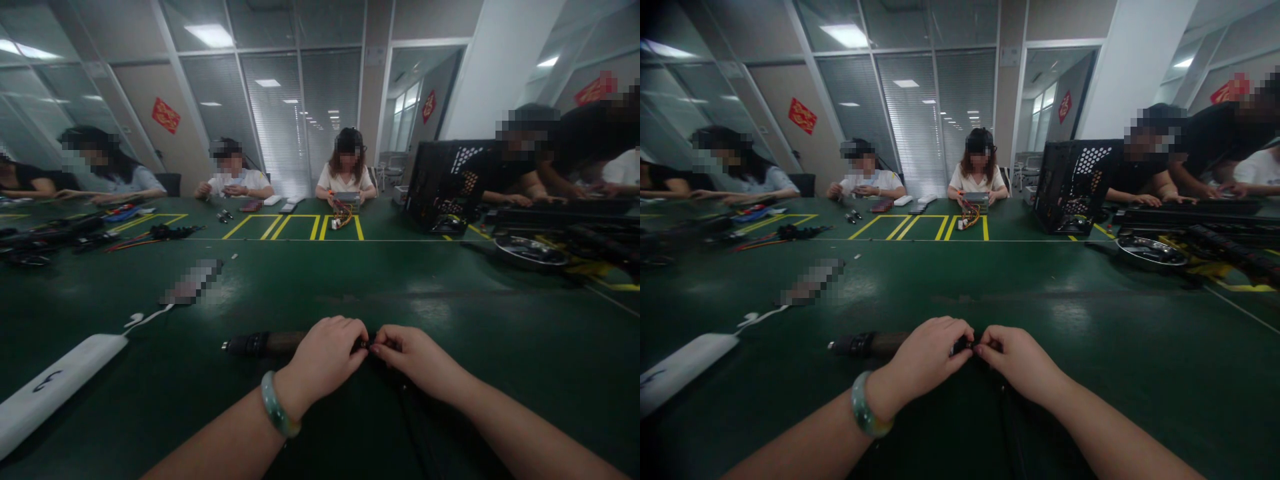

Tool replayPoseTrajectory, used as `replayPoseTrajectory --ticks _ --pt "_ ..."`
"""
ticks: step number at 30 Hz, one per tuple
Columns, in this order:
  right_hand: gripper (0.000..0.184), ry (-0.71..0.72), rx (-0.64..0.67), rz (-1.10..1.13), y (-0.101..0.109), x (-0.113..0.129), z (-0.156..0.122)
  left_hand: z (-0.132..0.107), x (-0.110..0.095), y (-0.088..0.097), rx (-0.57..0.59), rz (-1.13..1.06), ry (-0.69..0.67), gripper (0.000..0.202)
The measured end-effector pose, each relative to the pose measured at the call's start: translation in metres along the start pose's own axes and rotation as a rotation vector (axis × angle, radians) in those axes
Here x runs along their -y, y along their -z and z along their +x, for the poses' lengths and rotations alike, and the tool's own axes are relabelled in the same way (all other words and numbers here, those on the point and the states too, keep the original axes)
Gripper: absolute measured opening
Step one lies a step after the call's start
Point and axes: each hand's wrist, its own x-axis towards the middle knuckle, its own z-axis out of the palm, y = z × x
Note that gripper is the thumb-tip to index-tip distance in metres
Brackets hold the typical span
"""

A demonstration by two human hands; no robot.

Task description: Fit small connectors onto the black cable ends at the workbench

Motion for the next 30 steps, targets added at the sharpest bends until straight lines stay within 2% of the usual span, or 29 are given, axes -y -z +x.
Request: replayPoseTrajectory --ticks 17,24,30 --pt "0.022 0.003 -0.02 -0.009 -0.003 -0.005 0.001 0.001 0.0 0.005 0.047 -0.003 -0.051 0.006" --pt "0.022 0.015 -0.064 -0.033 -0.006 -0.003 0.001 0.001 0.005 0.005 0.046 0.024 -0.091 0.008" --pt "0.022 0.062 -0.14 -0.092 -0.019 0.008 0.008 0.0 0.016 0.014 0.039 0.088 -0.099 0.01"
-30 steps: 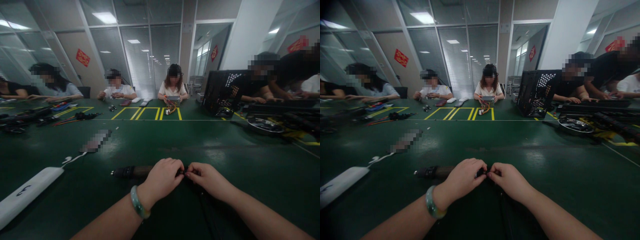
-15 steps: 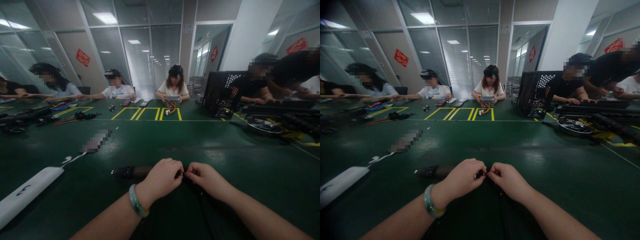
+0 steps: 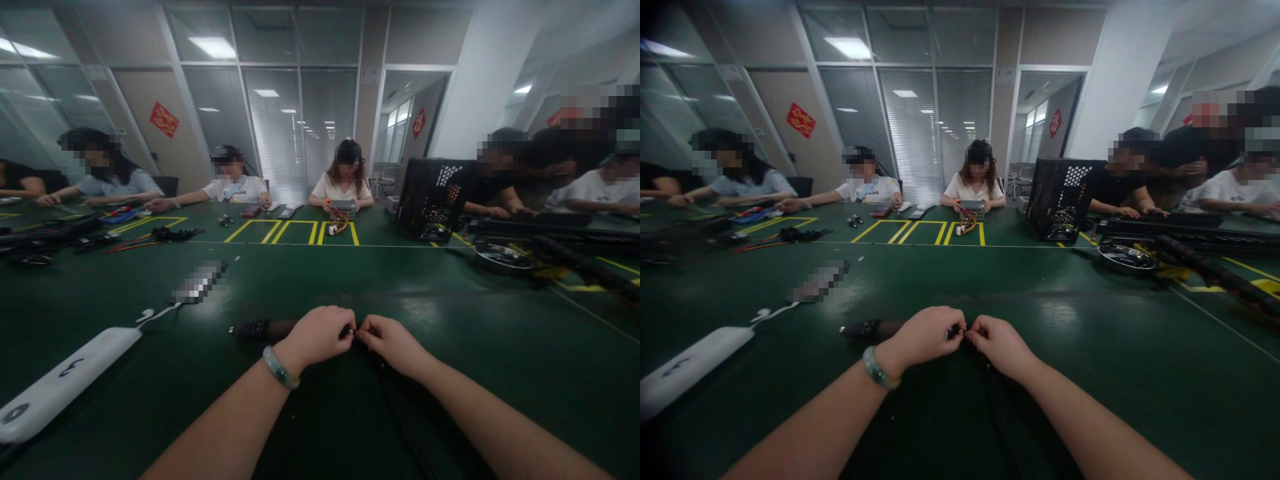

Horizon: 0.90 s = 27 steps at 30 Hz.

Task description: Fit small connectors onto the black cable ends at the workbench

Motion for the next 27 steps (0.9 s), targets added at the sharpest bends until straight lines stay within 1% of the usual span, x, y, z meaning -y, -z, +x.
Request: replayPoseTrajectory --ticks 2,5,9,12,16,18,23,27 --pt "0.022 0.01 -0.02 -0.022 -0.004 0.004 0.002 -0.002 0.003 0.004 0.003 0.017 0.014 0.011" --pt "0.021 -0.015 0.01 -0.036 -0.005 0.009 0.007 -0.005 0.003 0.007 0.007 0.045 0.042 0.012" --pt "0.022 -0.037 0.105 -0.034 0.005 0.012 0.019 -0.008 0.0 0.008 0.012 0.061 0.076 0.015" --pt "0.022 -0.035 0.175 -0.006 0.014 0.012 0.027 -0.009 -0.001 0.005 0.001 0.073 0.099 0.022" --pt "0.027 -0.041 0.24 0.061 0.016 0.008 0.029 -0.01 -0.001 0.0 -0.015 0.09 0.131 0.026" --pt "0.029 -0.034 0.23 0.094 0.013 0.005 0.026 -0.011 -0.001 -0.001 -0.021 0.091 0.137 0.025" --pt "0.028 -0.006 0.138 0.14 0.006 -0.005 0.017 -0.014 0.004 0.005 -0.011 0.065 0.141 0.028" --pt "0.028 0.0 0.148 0.152 0.006 -0.007 0.017 -0.013 0.009 0.007 -0.001 0.045 0.152 0.032"
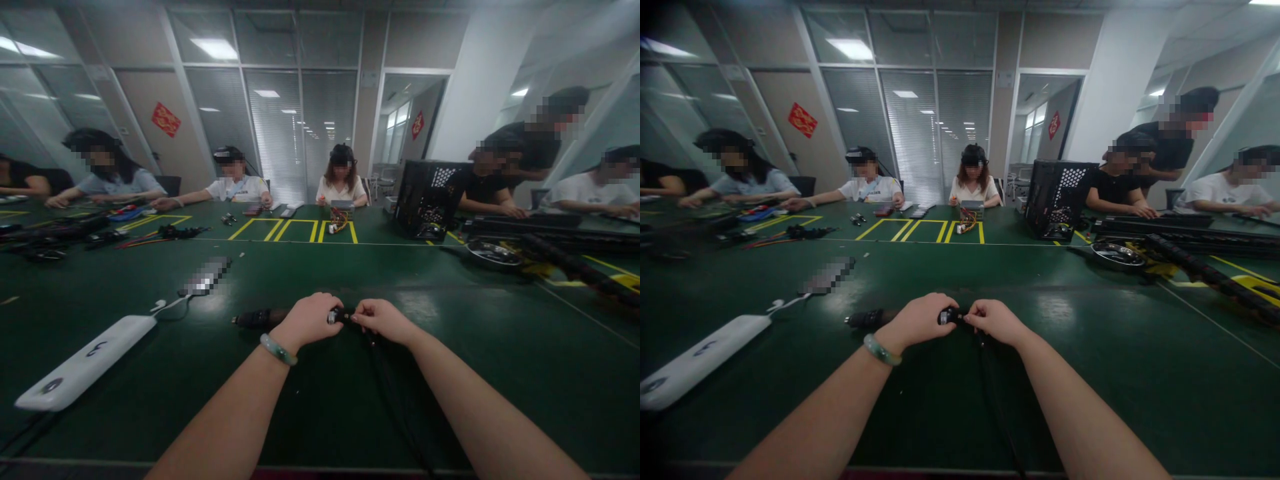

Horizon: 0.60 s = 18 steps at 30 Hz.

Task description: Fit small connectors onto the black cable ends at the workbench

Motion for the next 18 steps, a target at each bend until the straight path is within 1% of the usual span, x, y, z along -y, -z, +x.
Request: replayPoseTrajectory --ticks 4,9,13,15,18 --pt "0.027 -0.021 0.032 -0.043 0.002 0.004 0.002 0.003 0.001 -0.002 -0.01 -0.004 -0.026 0.027" --pt "0.026 -0.015 0.011 -0.07 0.003 0.007 0.003 0.006 -0.001 -0.004 -0.011 -0.004 -0.043 0.025" --pt "0.024 -0.018 0.01 -0.037 0.003 0.007 0.003 0.007 -0.007 -0.006 -0.022 -0.015 0.002 0.018" --pt "0.023 -0.008 0.006 -0.029 0.003 0.008 0.004 0.008 -0.01 -0.007 -0.013 -0.026 0.035 0.015" --pt "0.022 -0.002 -0.001 -0.019 0.002 0.007 0.005 0.008 -0.012 -0.006 0.006 -0.04 0.045 0.012"
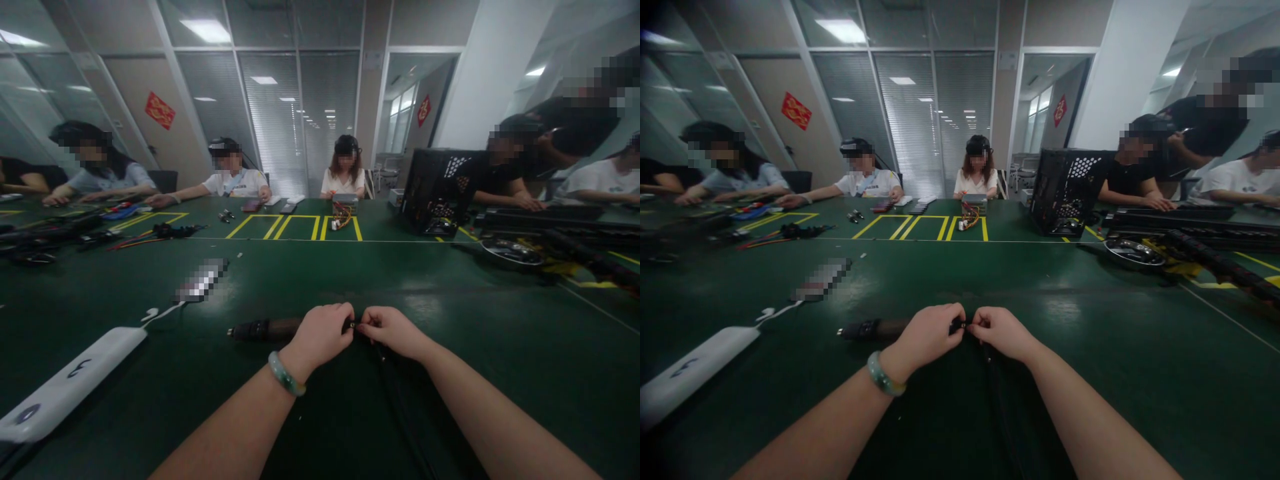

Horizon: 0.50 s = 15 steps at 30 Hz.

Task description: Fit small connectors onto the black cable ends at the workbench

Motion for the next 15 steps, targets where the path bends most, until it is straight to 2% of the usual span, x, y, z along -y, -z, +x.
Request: replayPoseTrajectory --ticks 7,15 --pt "0.02 0.028 -0.018 0.022 -0.004 -0.01 0.006 0.004 0.005 -0.003 -0.039 -0.027 -0.07 0.005" --pt "0.02 0.019 0.002 0.113 -0.004 -0.015 0.011 0.005 0.008 -0.006 -0.055 -0.078 -0.073 0.003"
